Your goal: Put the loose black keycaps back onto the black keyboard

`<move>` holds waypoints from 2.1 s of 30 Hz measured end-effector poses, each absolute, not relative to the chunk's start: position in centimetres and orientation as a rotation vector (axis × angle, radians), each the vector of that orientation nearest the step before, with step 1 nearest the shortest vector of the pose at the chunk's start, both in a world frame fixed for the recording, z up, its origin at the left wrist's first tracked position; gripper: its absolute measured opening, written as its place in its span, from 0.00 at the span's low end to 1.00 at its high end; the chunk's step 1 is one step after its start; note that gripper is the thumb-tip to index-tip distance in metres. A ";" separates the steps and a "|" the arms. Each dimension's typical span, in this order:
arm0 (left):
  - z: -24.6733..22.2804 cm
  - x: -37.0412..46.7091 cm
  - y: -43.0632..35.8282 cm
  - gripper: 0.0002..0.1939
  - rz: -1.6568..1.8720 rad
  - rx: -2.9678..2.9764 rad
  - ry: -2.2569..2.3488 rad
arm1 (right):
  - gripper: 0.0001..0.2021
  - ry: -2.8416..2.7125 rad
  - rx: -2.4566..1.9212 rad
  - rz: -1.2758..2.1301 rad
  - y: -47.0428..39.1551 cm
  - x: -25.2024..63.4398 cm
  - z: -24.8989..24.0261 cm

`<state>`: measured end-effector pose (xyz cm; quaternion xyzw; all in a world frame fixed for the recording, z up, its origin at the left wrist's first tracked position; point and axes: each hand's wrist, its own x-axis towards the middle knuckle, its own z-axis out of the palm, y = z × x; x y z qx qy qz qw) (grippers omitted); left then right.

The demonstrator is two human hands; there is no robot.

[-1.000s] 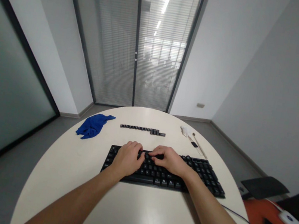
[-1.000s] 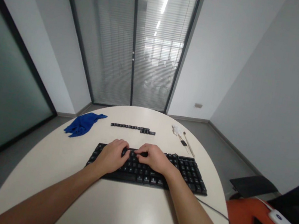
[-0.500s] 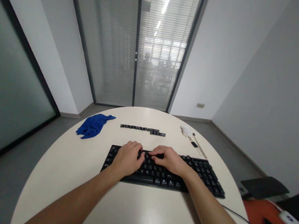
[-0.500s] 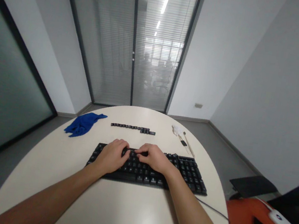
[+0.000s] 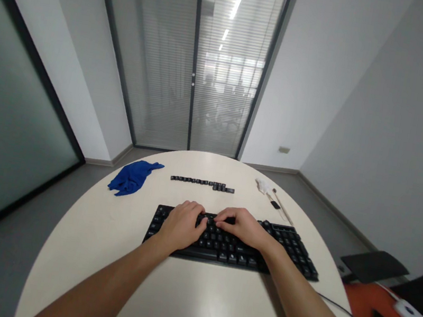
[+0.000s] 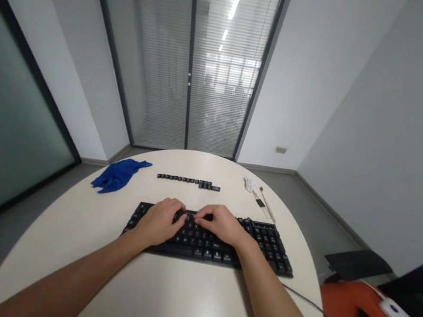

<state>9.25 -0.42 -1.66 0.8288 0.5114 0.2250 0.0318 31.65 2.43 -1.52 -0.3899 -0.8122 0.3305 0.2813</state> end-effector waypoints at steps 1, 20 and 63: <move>-1.7 9.2 -0.4 0.07 0.691 2.549 1.565 | 0.09 -2.185 -1.047 0.873 2.5 31.6 -1.5; -1.9 9.1 -0.4 0.09 0.701 2.585 1.548 | 0.12 -2.583 -1.115 0.440 0.6 30.6 1.7; -1.8 8.9 -0.2 0.12 0.668 2.579 1.488 | 0.11 -2.560 -1.463 -0.347 10.1 26.5 -1.7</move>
